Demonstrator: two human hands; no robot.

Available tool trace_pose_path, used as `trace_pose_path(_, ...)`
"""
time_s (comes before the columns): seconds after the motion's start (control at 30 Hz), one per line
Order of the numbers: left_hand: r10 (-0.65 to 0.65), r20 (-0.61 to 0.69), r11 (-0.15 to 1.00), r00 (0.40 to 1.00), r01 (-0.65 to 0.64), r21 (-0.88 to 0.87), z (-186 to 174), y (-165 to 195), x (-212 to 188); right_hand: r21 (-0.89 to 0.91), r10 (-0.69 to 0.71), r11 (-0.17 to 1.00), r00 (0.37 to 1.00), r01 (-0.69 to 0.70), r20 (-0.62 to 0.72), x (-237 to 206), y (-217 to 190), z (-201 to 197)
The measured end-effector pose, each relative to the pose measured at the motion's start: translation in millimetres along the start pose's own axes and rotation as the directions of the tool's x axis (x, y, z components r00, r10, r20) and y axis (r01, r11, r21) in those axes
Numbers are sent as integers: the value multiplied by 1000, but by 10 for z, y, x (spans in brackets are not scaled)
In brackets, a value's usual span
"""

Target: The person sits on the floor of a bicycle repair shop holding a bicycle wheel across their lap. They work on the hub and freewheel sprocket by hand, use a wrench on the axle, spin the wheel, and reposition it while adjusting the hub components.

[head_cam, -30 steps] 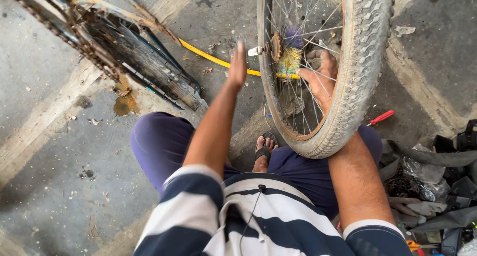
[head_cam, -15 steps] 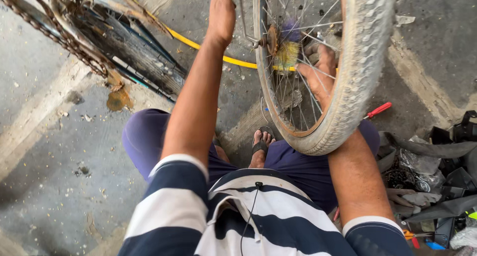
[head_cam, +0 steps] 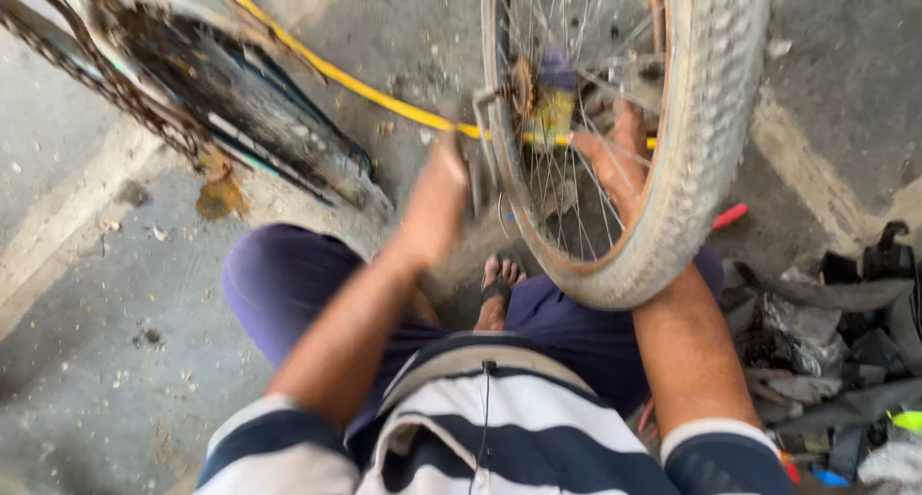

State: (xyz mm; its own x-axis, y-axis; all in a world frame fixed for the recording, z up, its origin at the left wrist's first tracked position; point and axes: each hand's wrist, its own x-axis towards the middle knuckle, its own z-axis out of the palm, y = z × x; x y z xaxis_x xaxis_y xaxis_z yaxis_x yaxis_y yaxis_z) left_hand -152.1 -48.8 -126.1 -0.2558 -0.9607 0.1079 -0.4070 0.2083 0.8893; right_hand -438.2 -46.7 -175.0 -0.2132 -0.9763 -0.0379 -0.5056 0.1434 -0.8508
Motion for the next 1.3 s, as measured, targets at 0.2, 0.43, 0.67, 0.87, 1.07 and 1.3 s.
trace_pose_path(0.2, -13, -71, 956, 997, -9, -295, -62, -507, 1632, 54, 64, 997, 998, -62, -26, 15, -138, 43)
trace_pose_path(0.43, -545, 116, 819, 830, 557, -139, 577, -831, 532, 22, 203, 979, 979, -202, -30, 25, -283, 32)
trace_pose_path(0.67, 215, -7, 976, 977, -215, -15, -19, -149, 83, -31, 115, 993, 993, -114, 3, -5, -395, -11)
trace_pose_path(0.87, -143, -77, 917, 987, 103, -385, 53, -695, 1775, -47, 140, 989, 990, -141, -15, -227, -733, -63)
trace_pose_path(1.07, -534, 166, 802, 829, 559, -211, 632, -947, 470, -118, 190, 974, 981, -194, -47, -102, -868, -66)
trace_pose_path(1.3, -148, 131, 903, 980, 187, -386, 122, -489, 229, -115, 153, 982, 988, -152, -1, -122, -668, -112)
